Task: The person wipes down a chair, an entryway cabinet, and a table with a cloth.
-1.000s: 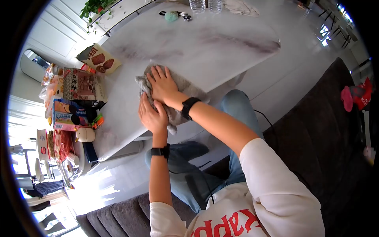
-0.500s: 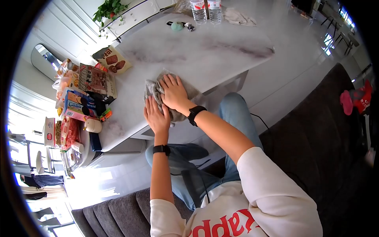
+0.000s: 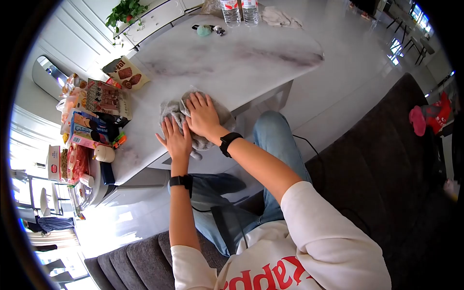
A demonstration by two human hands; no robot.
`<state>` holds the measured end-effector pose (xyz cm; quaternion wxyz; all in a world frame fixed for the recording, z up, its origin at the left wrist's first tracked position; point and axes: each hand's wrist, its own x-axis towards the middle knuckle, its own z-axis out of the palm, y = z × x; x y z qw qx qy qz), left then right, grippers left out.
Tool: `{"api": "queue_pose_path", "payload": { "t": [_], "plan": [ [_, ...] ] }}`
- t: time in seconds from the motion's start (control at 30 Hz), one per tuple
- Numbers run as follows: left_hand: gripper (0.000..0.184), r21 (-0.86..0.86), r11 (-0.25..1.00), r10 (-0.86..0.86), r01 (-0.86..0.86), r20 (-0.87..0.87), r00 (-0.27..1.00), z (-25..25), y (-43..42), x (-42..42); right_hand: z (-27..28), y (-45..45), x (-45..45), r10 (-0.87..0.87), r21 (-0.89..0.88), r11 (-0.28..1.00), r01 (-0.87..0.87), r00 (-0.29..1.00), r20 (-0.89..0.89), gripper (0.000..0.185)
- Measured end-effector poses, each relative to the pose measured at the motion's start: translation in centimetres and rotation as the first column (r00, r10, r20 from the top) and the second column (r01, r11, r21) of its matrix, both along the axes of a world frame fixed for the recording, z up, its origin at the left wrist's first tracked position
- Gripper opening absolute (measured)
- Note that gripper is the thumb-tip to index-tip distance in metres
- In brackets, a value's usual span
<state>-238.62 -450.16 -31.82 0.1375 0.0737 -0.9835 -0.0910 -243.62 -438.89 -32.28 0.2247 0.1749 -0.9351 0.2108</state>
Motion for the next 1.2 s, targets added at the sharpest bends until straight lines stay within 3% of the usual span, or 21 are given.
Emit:
{"api": "queue_pose_path", "payload": {
  "t": [0.23, 0.33, 0.43, 0.53, 0.93, 1.07, 1.2],
  "plan": [
    [0.065, 0.035, 0.999, -0.04, 0.032, 0.24, 0.97, 0.1, -2.5, -5.0, 0.4, -2.1, -3.4, -0.131, 0.049, 0.991, 0.126, 0.984, 0.117, 0.061],
    [0.067, 0.005, 0.999, -0.035, 0.035, 0.32, 0.947, -0.2, -3.2, -7.0, 1.2, -2.8, -5.2, -0.174, 0.147, 0.979, 0.138, 0.948, 0.268, 0.063],
    [0.061, -0.029, 0.999, -0.021, 0.035, 0.378, 0.925, 0.2, -3.5, -8.8, 1.4, -3.5, -6.8, -0.214, 0.202, 0.967, 0.153, 0.921, 0.326, 0.064],
    [0.053, -0.158, 0.975, -0.063, 0.159, 0.486, 0.872, 0.8, -4.1, -10.1, 1.5, -3.9, -8.1, -0.228, 0.234, 0.961, 0.15, 0.908, 0.353, 0.067],
    [0.049, -0.149, 0.967, -0.121, 0.209, 0.452, 0.884, -0.5, -6.6, -15.4, 1.4, -5.7, -13.6, -0.235, 0.241, 0.96, 0.141, 0.876, 0.422, 0.073],
    [0.051, -0.276, 0.93, -0.056, 0.243, 0.545, 0.837, 0.4, -6.4, -17.2, 1.8, -6.0, -15.2, -0.218, 0.209, 0.968, 0.14, 0.885, 0.412, 0.069],
    [0.048, -0.163, 0.965, -0.101, 0.204, 0.485, 0.868, -0.1, -7.4, -19.0, 2.0, -6.4, -16.8, -0.216, 0.197, 0.97, 0.145, 0.884, 0.415, 0.068]
  ]
}}
